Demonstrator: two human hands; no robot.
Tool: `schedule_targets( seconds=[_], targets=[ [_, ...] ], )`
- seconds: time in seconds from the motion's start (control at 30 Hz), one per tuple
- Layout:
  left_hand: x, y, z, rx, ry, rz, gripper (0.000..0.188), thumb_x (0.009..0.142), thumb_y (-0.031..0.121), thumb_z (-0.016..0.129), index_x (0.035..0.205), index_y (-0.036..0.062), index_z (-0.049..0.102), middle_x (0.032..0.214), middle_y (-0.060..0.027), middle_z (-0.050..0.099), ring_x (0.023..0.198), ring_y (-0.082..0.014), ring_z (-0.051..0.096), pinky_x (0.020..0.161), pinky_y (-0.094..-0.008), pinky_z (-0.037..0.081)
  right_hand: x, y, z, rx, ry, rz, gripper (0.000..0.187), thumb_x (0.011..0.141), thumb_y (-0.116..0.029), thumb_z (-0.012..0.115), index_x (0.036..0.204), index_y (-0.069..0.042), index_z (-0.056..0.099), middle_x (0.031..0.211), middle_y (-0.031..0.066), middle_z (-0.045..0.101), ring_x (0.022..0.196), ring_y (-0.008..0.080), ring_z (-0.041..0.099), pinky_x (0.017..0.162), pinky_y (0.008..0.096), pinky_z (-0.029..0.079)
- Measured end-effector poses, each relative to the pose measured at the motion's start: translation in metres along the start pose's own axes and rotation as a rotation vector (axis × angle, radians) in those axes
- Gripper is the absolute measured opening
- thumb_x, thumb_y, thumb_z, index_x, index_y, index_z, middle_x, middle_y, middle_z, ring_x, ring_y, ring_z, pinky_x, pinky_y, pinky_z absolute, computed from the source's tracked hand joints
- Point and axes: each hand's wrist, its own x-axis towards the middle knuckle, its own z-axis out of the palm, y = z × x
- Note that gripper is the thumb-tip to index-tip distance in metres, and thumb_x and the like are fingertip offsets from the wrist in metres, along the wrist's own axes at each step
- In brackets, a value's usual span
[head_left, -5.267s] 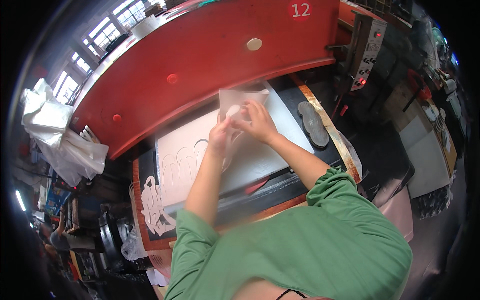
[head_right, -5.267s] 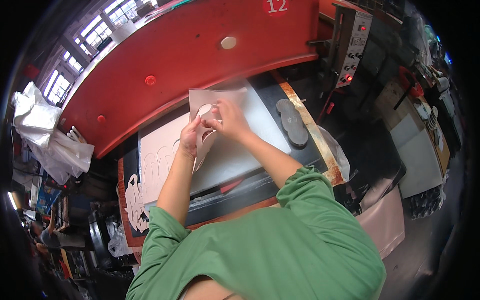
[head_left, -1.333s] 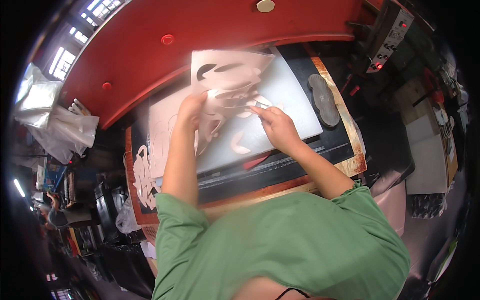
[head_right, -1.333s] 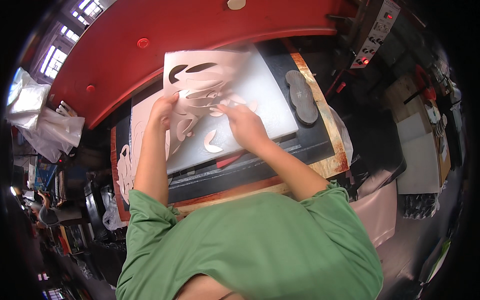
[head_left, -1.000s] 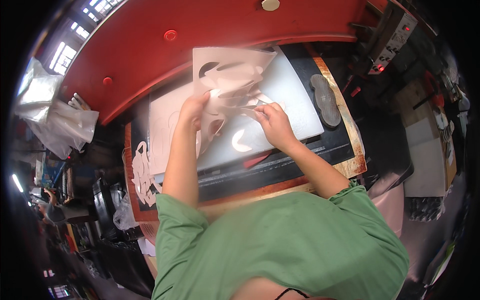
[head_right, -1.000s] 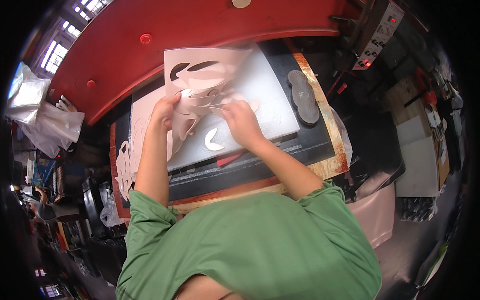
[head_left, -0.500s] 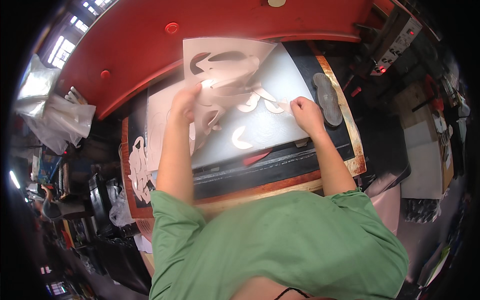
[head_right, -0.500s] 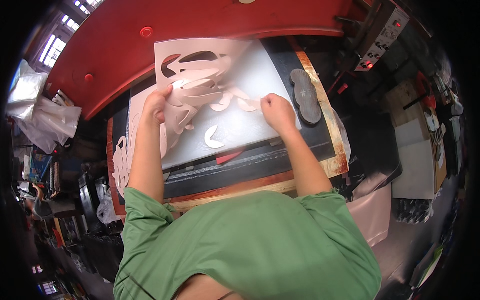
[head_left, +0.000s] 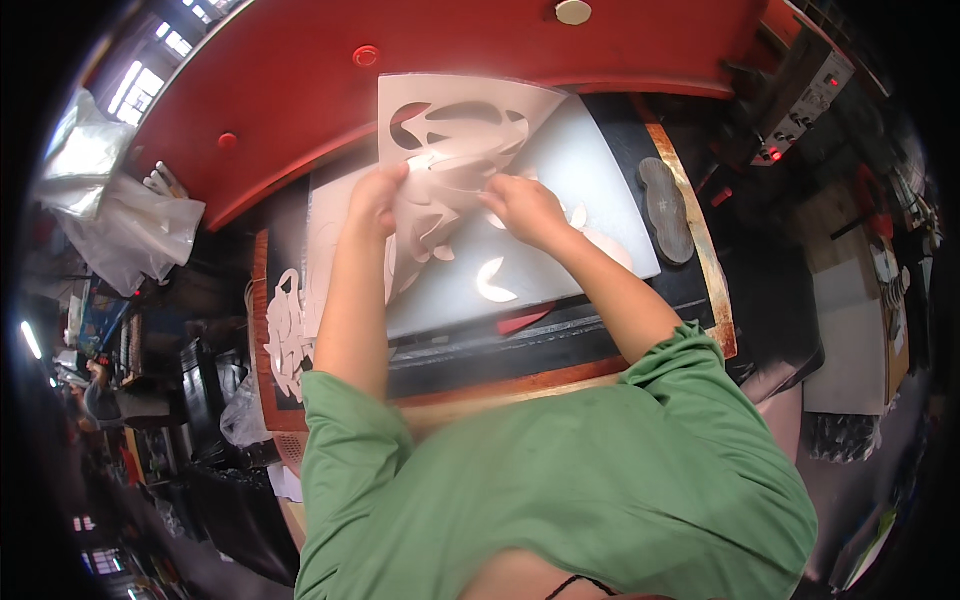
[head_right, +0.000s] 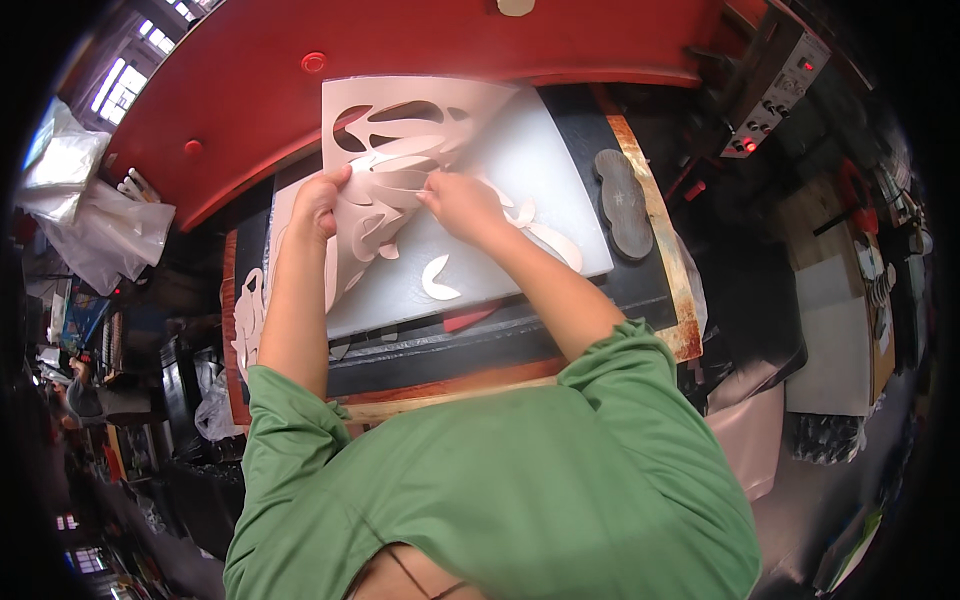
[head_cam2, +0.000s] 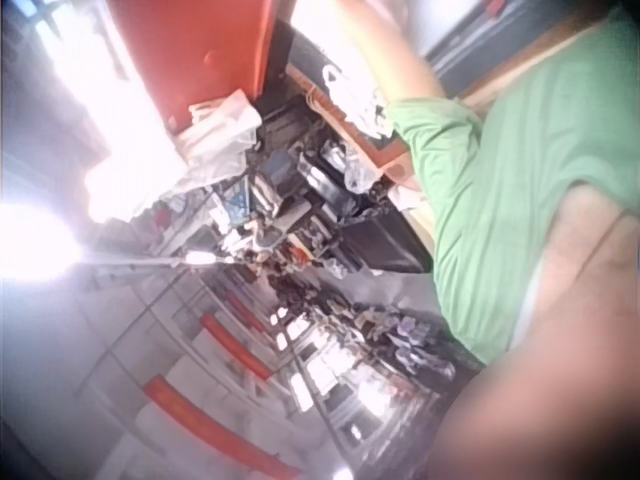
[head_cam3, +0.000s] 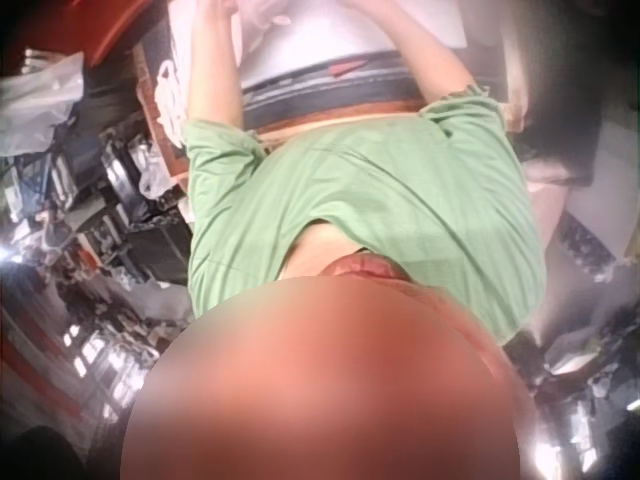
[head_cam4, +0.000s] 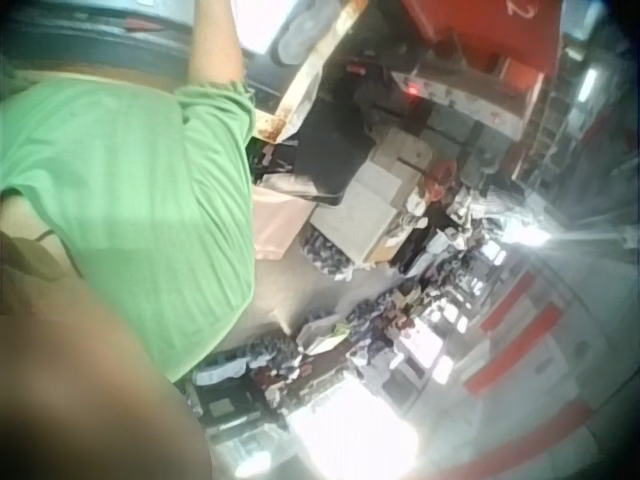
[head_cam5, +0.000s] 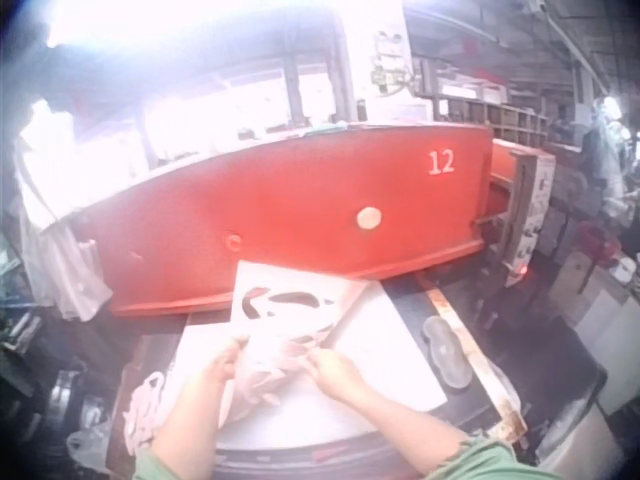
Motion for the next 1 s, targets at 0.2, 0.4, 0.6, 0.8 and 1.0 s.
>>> schedule_targets(
  seconds=[0.2,0.4,0.6,0.8,1.0],
  targets=[
    [0.011,-0.002,-0.009,0.022,-0.060,0.117,0.033,0.100,0.008,0.051,0.127,-0.0114,0.049,0.124,-0.0246,0.059,0.111,-0.0353,0.063,0.094,-0.0482,0.054,-0.032,0.002,-0.024,0.252,-0.092,0.153,0.034,0.094,-0.035,0.059,0.097,-0.002,0.069,0.090,0.0185,0.069,0.088,0.0366,0.066,0.078,0.0439,0.050],
    [0.006,0.005,-0.005,0.122,-0.058,0.058,0.028,0.097,0.010,0.057,0.122,-0.0032,0.056,0.116,-0.0205,0.065,0.100,-0.0337,0.067,0.090,-0.0504,0.056,-0.059,0.021,-0.023,-0.238,0.016,0.055,0.033,0.089,-0.025,0.068,0.111,0.000,0.068,0.102,0.0177,0.070,0.098,0.0348,0.065,0.089,0.0416,0.050],
    [0.001,-0.014,-0.009,0.295,-0.299,0.042,0.033,0.098,0.011,0.058,0.127,-0.0044,0.056,0.116,-0.0180,0.066,0.101,-0.0298,0.068,0.084,-0.0419,0.058,-0.026,0.017,-0.010,-0.097,0.001,0.060,0.047,0.085,-0.025,0.072,0.124,0.000,0.062,0.122,0.0207,0.064,0.115,0.0368,0.059,0.099,0.0422,0.046],
    [-0.027,-0.059,-0.036,0.663,-0.374,-0.028,0.034,0.100,0.029,0.059,0.114,-0.0015,0.062,0.098,-0.0115,0.071,0.078,-0.0202,0.068,0.067,-0.0346,0.055,0.017,0.025,-0.019,-0.122,-0.085,-0.037,0.040,0.080,-0.030,0.071,0.108,-0.002,0.068,0.109,0.0207,0.068,0.104,0.0381,0.064,0.091,0.0446,0.050],
    [-0.034,-0.028,-0.035,0.380,-0.212,0.009,0.045,0.104,0.034,0.048,0.111,-0.0086,0.061,0.091,-0.0170,0.071,0.070,-0.0188,0.063,0.065,-0.0311,0.055,0.022,0.030,-0.046,-0.117,-0.336,0.197,0.057,0.079,-0.035,0.076,0.124,-0.001,0.063,0.123,0.0251,0.063,0.117,0.0355,0.060,0.098,0.0395,0.048]
  ],
)
